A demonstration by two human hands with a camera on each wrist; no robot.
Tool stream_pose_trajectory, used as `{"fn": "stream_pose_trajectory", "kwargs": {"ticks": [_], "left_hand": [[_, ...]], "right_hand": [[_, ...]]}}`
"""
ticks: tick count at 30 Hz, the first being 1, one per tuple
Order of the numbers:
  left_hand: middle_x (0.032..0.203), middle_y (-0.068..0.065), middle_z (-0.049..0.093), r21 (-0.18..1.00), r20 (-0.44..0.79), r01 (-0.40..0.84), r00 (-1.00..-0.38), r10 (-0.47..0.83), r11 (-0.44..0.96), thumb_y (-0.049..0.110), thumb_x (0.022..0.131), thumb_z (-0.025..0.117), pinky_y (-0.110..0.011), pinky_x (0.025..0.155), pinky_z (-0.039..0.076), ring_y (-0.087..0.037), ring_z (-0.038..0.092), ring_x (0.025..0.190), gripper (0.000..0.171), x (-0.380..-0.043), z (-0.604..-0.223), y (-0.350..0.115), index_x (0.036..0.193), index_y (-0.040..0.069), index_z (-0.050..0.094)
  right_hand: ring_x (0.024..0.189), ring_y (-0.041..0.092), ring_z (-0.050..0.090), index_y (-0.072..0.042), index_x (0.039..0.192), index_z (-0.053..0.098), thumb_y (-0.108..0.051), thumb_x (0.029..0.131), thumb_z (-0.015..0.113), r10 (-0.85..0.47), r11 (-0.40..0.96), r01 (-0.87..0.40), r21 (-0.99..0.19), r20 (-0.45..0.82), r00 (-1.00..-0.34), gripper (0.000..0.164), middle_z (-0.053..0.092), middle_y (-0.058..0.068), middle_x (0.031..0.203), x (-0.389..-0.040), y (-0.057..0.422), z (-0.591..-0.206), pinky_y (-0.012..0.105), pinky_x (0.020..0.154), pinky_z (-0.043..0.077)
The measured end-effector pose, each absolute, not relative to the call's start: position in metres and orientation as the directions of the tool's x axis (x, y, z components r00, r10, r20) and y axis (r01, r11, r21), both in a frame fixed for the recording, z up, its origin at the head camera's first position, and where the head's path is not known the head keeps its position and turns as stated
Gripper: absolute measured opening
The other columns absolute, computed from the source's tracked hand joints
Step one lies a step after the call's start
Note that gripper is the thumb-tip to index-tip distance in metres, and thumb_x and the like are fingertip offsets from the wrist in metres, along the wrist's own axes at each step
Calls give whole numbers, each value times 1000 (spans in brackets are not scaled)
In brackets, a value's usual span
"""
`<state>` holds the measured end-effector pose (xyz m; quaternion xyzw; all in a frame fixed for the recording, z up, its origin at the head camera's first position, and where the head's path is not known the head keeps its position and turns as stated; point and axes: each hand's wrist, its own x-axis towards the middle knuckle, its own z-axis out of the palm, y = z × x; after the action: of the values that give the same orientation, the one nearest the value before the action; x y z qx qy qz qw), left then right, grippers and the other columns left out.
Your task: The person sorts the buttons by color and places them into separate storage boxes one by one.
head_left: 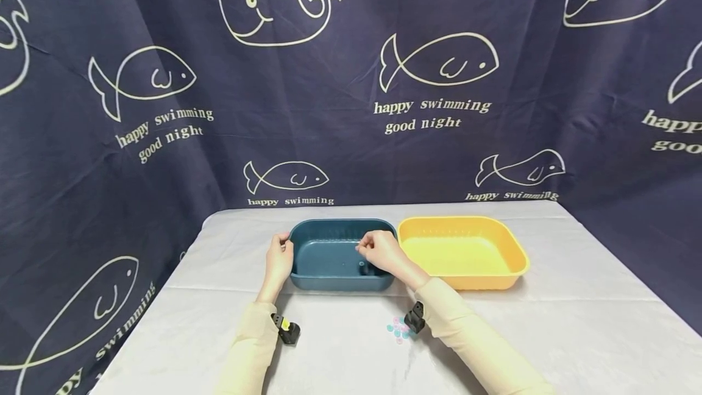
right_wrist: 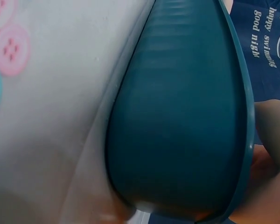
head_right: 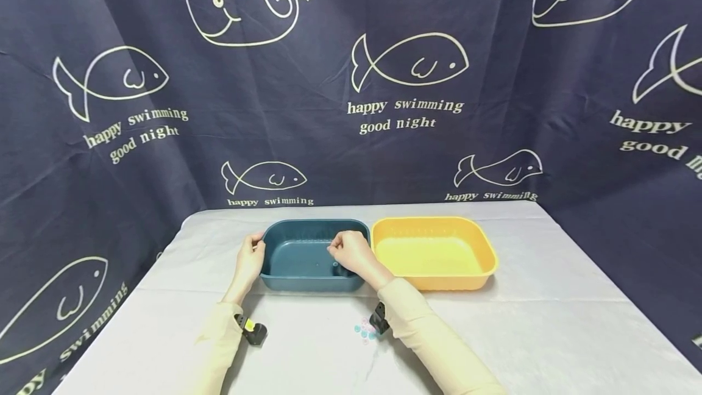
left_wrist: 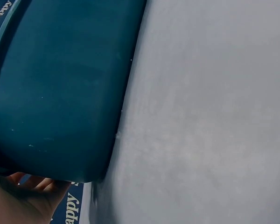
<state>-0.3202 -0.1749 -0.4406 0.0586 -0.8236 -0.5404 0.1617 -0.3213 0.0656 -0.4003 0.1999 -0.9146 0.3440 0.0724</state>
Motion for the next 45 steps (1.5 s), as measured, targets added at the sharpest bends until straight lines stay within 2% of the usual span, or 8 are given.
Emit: {"fn": "stream_pose_trajectory", "kwargs": {"ticks": [22,45], "left_hand": [[127,-29,49,912,188,69,-946,-263,405,7,97,35,-50,97,43,-42,50,119,34,-320,-438,-175,126,-8,44],[132,-28,45,914,154,41,-956,-251,403,10,97,34,-50,100,40,-41,46,123,37,-318,-437,-177,129,-6,41]], "right_hand": [[60,8,49,-6,85,70,-11,85,66,-380,612,-454,-648,263,-887,6,62,-1,71,-293,82,-389,21,56,43],[62,3,47,-6,83,70,-9,82,68,-432,546,-562,-621,367,-824,4,58,-2,69,-269,105,-394,17,56,43]]}}
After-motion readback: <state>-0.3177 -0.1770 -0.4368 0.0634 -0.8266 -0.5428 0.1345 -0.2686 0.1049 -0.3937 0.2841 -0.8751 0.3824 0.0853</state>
